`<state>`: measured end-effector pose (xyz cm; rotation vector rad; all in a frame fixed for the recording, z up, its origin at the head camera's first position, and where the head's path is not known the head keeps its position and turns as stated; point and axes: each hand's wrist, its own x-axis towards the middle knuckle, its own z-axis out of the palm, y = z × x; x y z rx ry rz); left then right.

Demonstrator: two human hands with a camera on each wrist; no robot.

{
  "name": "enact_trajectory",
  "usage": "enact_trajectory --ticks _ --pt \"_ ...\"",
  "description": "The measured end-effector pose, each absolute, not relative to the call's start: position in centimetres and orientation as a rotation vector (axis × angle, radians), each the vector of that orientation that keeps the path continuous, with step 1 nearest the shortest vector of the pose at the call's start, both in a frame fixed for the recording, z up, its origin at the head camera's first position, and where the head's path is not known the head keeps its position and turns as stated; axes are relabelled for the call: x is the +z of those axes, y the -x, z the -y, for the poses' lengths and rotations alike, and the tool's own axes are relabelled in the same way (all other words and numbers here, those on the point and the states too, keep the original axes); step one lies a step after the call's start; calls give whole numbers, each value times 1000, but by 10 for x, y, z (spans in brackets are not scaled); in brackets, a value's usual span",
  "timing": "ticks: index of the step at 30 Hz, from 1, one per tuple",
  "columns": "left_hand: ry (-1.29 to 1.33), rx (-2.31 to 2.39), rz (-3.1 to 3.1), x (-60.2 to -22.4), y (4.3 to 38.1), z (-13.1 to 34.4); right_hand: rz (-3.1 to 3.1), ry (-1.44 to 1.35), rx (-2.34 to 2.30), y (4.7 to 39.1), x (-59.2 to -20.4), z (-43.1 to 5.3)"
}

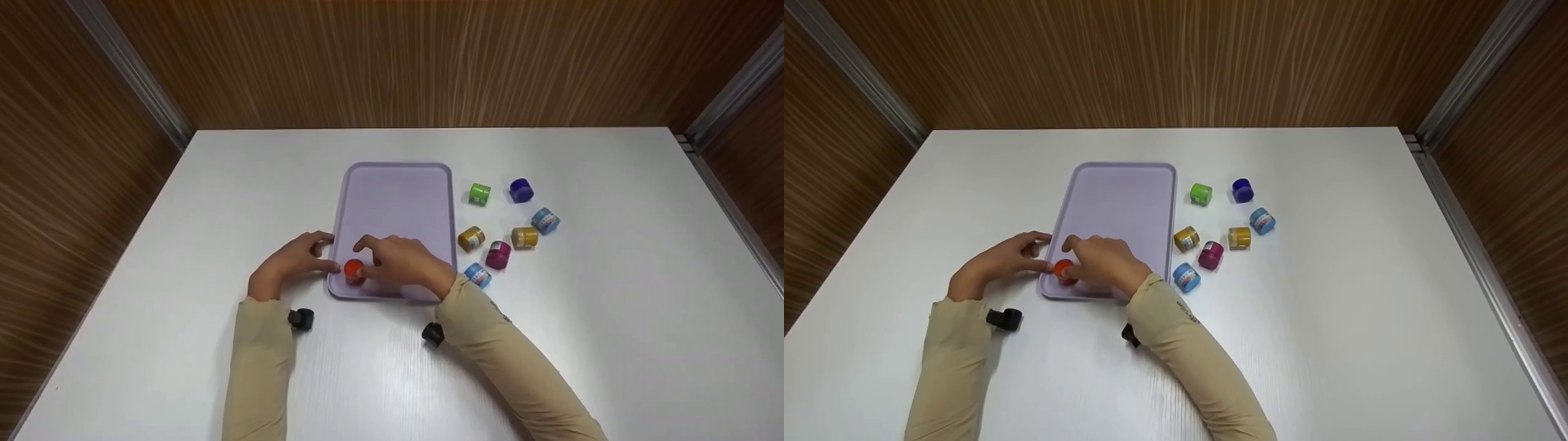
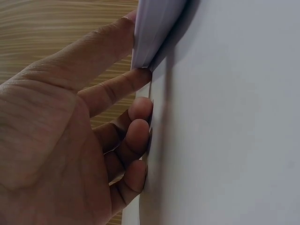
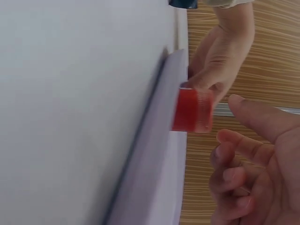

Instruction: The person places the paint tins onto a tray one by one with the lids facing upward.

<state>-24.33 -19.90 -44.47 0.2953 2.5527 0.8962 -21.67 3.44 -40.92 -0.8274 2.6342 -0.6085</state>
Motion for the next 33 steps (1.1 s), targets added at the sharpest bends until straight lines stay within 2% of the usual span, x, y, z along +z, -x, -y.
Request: enact_trajectory --ticks 18,33 --pt "-283 921 -2532 -446 244 199 -2697 911 -673 211 -374 -85" --pt "-308 947 -2524 -447 245 201 -2714 655 -593 212 -378 -152"
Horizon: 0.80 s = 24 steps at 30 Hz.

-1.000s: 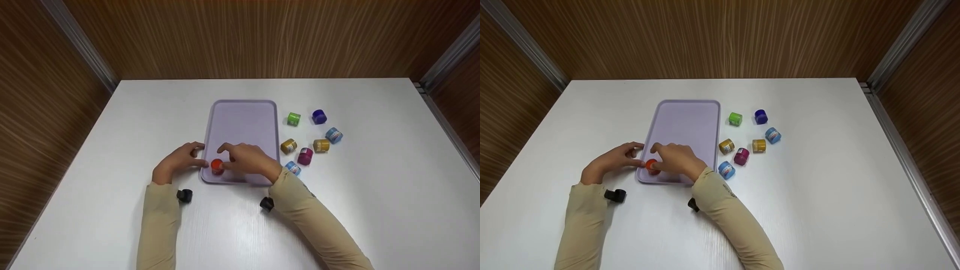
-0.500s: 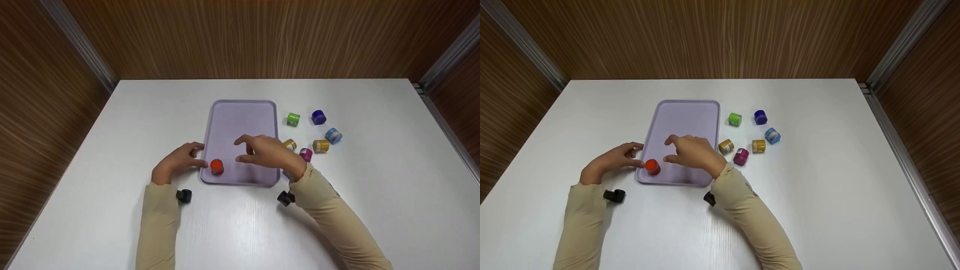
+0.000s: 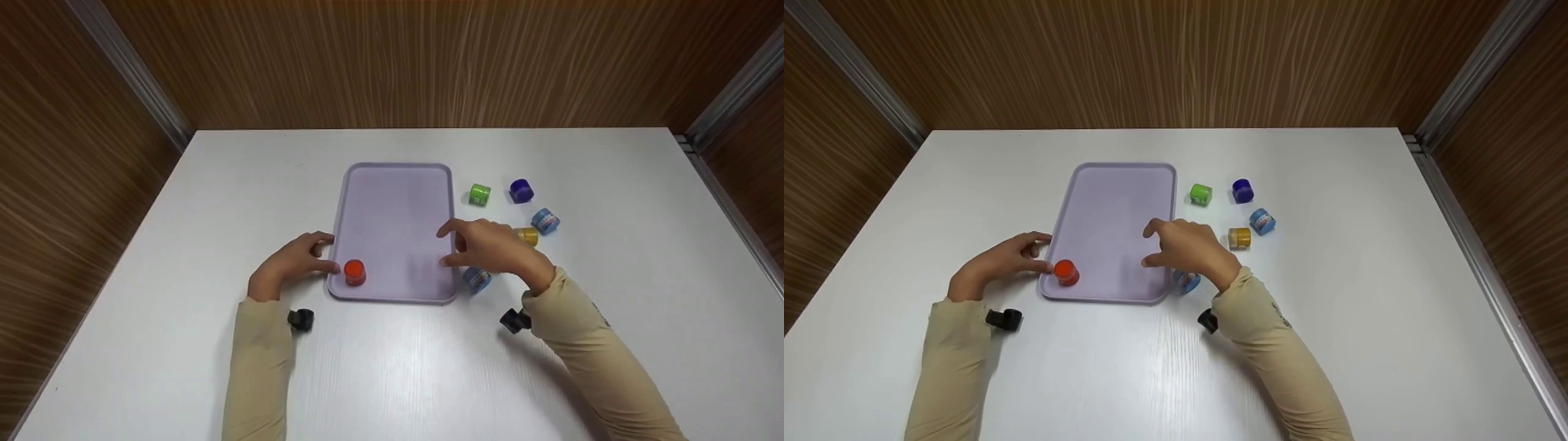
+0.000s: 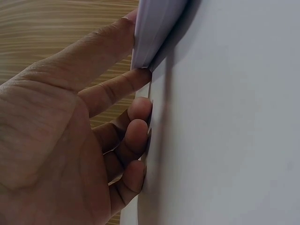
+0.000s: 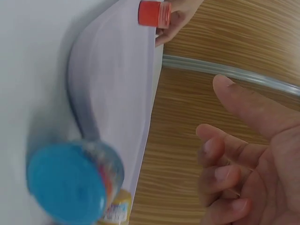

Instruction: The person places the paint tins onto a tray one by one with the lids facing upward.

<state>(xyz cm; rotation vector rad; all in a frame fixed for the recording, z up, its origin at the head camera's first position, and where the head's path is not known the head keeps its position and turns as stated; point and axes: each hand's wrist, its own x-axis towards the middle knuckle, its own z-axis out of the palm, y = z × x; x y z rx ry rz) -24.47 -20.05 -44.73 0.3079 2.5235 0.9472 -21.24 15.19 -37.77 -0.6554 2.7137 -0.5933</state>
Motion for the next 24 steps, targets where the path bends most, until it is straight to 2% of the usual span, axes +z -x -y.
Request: enact_trajectory --ticks 11,24 --pt "-304 928 -2544 -446 243 201 -2743 654 -520 207 -387 -187" --pt "-317 934 -2534 -448 245 201 -2658 541 -545 203 -399 -199"
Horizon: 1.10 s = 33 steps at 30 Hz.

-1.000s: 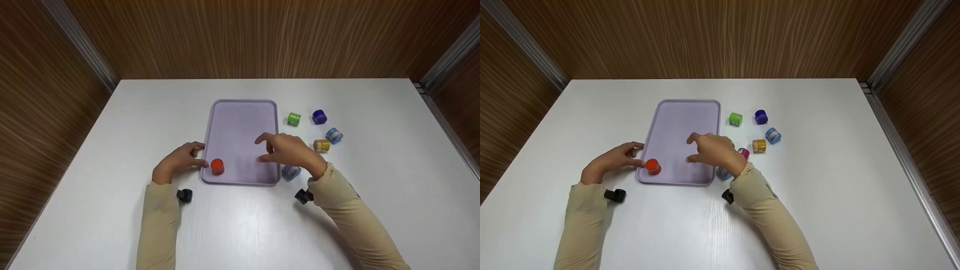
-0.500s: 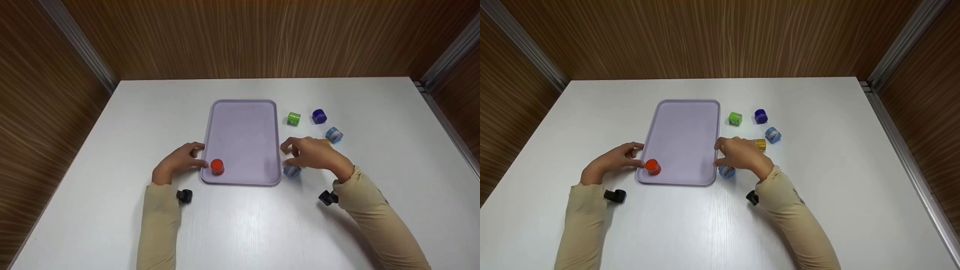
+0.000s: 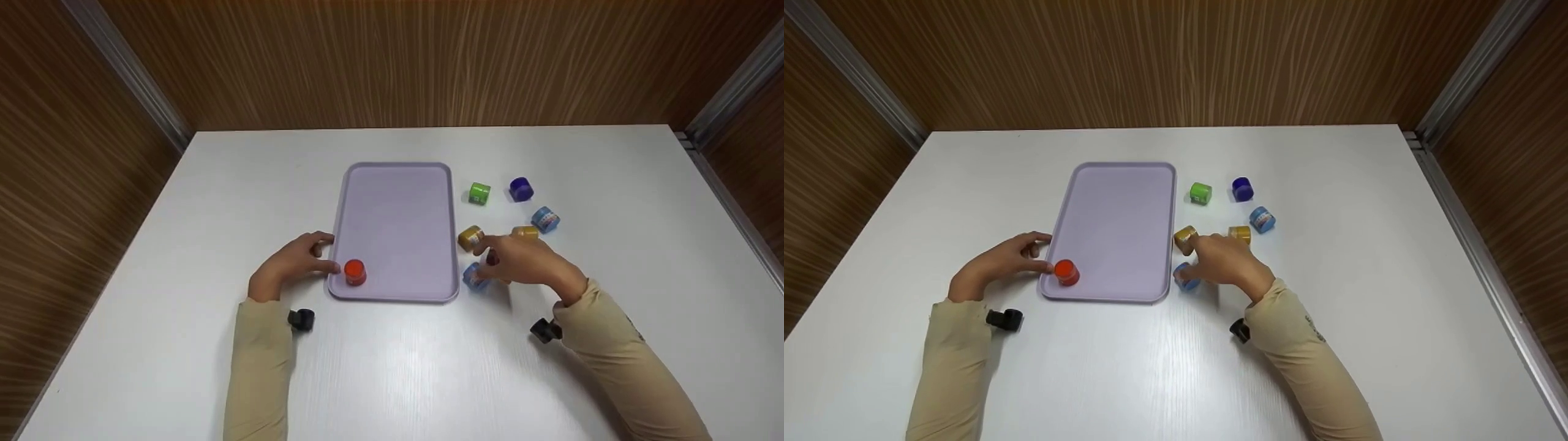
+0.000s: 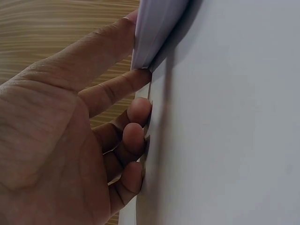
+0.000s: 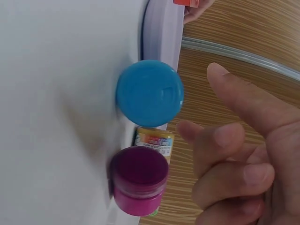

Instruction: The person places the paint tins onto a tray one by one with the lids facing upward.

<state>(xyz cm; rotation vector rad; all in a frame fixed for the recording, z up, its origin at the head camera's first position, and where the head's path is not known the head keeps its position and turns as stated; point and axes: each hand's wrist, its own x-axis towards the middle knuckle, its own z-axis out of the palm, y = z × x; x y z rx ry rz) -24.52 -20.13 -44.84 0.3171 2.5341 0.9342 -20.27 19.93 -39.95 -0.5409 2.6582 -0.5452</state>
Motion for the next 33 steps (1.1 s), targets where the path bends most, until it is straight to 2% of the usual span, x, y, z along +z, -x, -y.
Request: enact_trajectory --ticks 33 --pt "-289 946 -2532 -446 243 201 -2642 546 -410 200 -415 -194"
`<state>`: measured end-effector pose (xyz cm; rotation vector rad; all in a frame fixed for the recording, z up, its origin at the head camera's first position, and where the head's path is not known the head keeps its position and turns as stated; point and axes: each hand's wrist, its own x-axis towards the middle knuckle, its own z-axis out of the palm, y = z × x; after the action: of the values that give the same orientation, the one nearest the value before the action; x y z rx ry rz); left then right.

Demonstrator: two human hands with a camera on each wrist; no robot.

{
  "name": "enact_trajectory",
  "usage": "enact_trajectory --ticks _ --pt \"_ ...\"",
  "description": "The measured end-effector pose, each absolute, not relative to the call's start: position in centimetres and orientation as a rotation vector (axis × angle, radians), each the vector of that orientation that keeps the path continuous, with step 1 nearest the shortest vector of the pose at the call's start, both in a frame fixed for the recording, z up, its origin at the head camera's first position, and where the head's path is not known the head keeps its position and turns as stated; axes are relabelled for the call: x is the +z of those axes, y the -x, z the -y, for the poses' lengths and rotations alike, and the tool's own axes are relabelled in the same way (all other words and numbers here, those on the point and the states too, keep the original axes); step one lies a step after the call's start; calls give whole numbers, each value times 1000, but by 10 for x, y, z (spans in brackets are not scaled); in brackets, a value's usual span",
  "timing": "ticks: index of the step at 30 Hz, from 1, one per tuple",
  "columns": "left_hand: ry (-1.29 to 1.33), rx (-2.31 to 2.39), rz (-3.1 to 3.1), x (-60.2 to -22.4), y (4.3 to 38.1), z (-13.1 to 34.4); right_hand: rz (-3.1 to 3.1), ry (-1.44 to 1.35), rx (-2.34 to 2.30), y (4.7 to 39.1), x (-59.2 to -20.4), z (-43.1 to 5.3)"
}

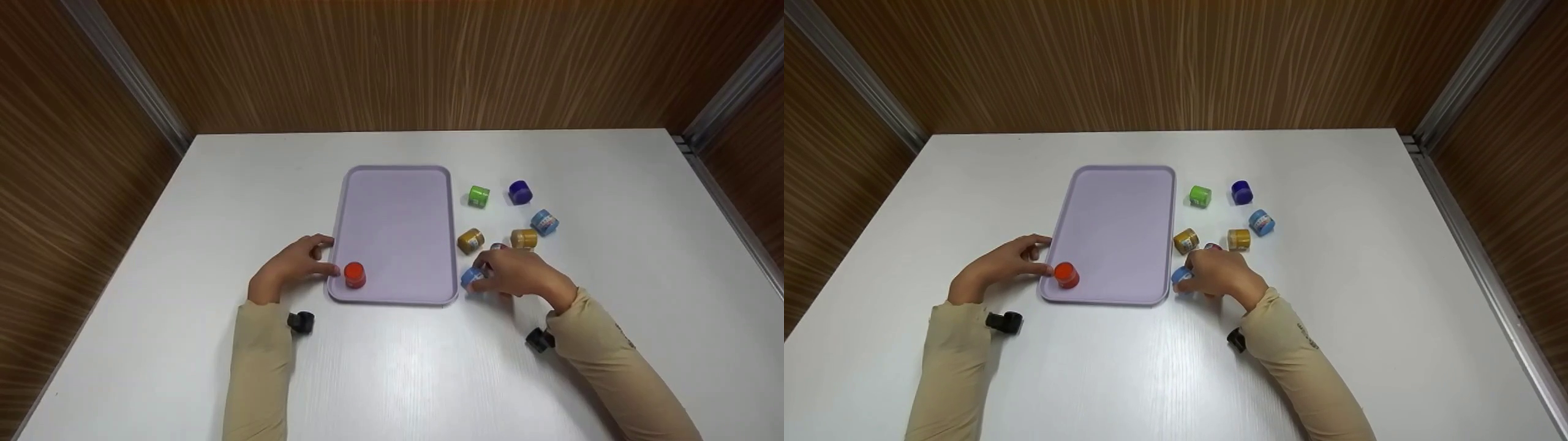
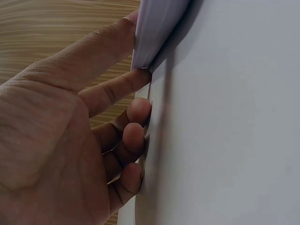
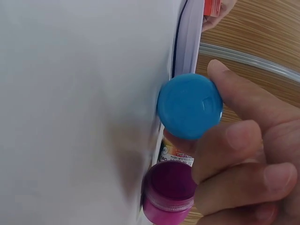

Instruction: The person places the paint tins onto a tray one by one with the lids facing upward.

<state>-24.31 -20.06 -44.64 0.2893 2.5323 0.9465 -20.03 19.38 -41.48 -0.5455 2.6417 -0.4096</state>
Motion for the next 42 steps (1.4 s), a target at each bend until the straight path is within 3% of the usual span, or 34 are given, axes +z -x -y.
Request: enact_trajectory --ticks 20,42 --pt "-292 946 -2534 -448 243 201 -2734 609 -438 198 -421 -196" --pt "-294 967 -2539 -450 245 202 -2771 626 -788 196 -410 -172"
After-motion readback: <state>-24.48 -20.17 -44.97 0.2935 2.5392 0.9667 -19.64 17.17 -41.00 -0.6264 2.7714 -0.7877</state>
